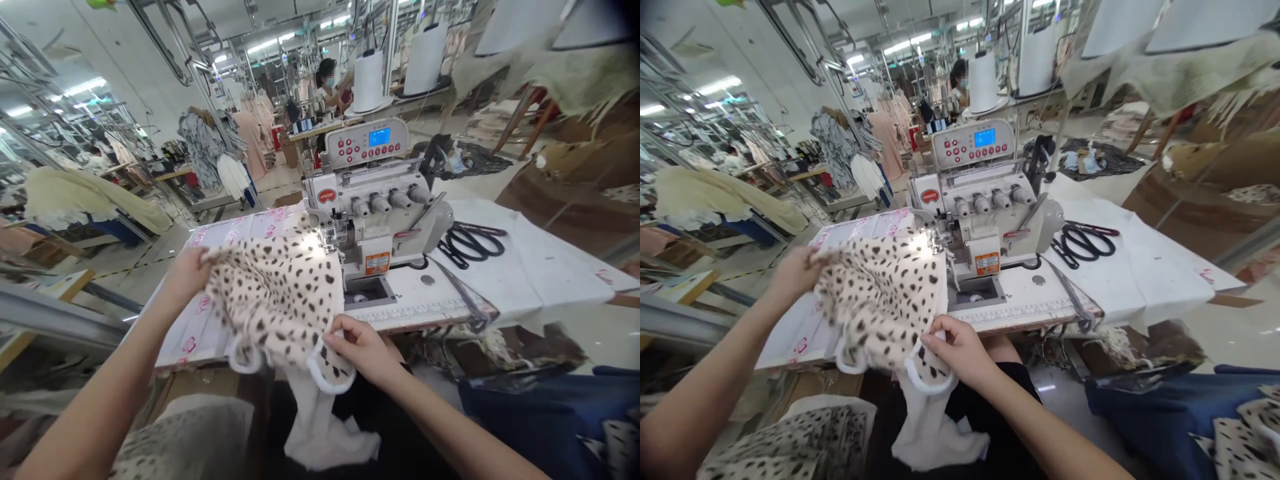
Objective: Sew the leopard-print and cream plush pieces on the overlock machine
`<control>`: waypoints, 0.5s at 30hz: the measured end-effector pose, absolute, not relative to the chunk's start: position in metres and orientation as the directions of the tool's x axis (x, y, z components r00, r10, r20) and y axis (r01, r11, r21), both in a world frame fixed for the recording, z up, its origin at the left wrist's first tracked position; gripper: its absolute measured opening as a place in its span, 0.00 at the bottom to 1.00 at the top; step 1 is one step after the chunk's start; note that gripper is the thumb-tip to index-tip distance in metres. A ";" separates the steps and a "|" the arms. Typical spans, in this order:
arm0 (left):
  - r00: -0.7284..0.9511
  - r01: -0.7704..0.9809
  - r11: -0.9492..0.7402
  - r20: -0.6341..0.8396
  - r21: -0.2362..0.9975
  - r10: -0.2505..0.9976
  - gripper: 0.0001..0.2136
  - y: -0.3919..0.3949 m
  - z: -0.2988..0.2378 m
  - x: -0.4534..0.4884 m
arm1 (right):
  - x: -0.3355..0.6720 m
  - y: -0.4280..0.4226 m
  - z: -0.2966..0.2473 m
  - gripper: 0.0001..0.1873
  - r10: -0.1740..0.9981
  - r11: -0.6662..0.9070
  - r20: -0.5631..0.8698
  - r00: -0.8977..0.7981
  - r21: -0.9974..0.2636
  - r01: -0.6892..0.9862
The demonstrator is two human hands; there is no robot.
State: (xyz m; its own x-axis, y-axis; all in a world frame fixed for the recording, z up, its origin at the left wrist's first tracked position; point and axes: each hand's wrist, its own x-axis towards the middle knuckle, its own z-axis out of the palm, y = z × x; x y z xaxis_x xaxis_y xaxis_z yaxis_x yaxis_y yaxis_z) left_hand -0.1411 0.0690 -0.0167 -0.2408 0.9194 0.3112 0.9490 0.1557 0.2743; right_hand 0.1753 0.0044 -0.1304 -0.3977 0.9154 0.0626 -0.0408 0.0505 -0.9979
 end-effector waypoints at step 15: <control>0.058 0.895 -0.300 0.582 0.329 0.811 0.14 -0.062 -0.173 -0.004 | 0.183 -0.040 -0.166 0.10 0.933 0.195 0.196 -0.302 -0.980 -0.033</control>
State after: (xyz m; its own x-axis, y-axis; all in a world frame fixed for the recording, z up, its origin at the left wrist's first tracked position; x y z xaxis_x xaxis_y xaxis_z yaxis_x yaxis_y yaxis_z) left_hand -0.0036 -0.0615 -0.1733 0.0579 0.8114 0.5817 0.8955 -0.2998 0.3291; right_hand 0.1825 -0.0401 -0.1655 -0.3023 0.9329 0.1959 -0.0334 0.1950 -0.9802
